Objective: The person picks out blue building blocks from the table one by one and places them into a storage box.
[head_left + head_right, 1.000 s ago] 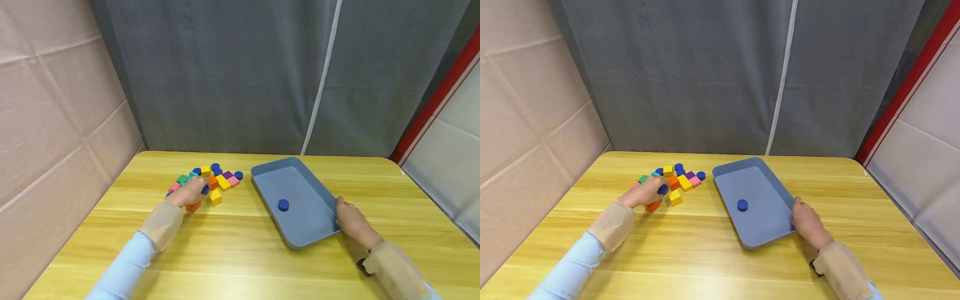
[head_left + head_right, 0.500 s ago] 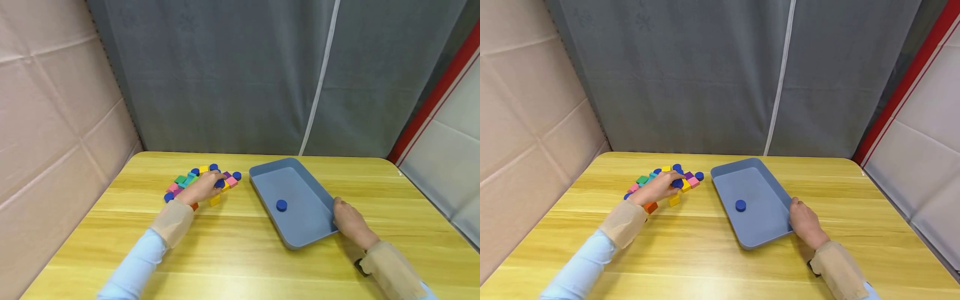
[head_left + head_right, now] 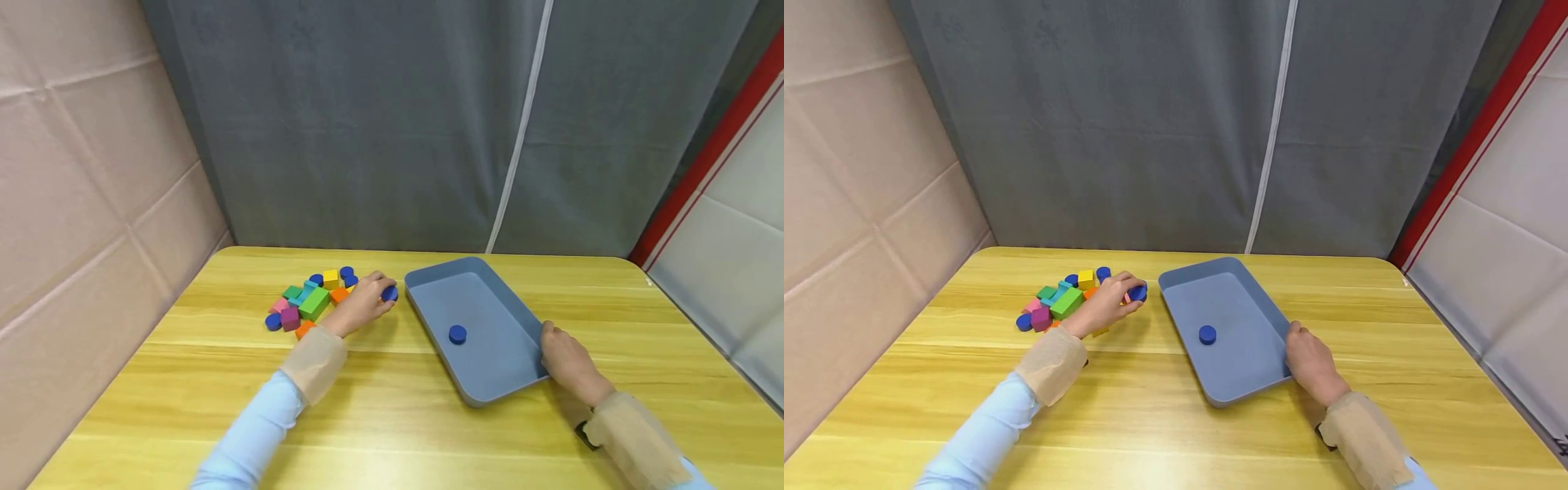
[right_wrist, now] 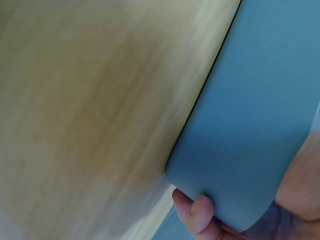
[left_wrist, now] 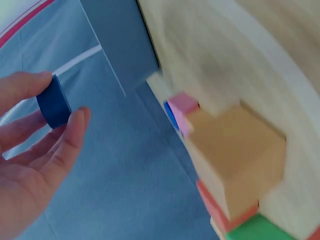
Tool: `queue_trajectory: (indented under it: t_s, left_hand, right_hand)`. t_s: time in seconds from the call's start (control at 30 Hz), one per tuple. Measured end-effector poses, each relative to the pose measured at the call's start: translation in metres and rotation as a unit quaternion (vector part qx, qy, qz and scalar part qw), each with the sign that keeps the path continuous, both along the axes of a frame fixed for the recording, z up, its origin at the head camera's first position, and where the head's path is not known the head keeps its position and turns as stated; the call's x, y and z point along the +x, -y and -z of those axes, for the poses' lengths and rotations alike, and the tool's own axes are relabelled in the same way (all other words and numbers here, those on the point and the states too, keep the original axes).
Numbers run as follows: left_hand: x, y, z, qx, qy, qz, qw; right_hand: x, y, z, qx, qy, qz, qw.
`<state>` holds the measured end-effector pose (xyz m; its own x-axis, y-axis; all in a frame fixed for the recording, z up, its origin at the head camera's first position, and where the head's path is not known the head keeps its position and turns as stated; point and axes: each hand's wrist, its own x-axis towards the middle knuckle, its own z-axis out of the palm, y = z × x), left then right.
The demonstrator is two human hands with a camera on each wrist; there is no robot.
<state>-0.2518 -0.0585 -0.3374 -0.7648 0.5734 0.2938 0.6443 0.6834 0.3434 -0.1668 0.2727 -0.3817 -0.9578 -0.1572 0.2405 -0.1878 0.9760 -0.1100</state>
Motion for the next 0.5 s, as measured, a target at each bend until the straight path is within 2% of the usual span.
queue_trajectory:
  t_s: [0.33, 0.5]
  left_hand:
    - [-0.005, -0.032, 0.006, 0.021, 0.029, -0.008, 0.9993]
    - [-0.008, -0.049, 0.012, 0.025, 0.025, 0.016, 0.9992]
  right_hand:
    - [0.0, 0.001, 0.0, 0.011, -0.009, -0.001, 0.9999]
    - [0.0, 0.001, 0.001, 0.018, -0.021, -0.001, 0.9996]
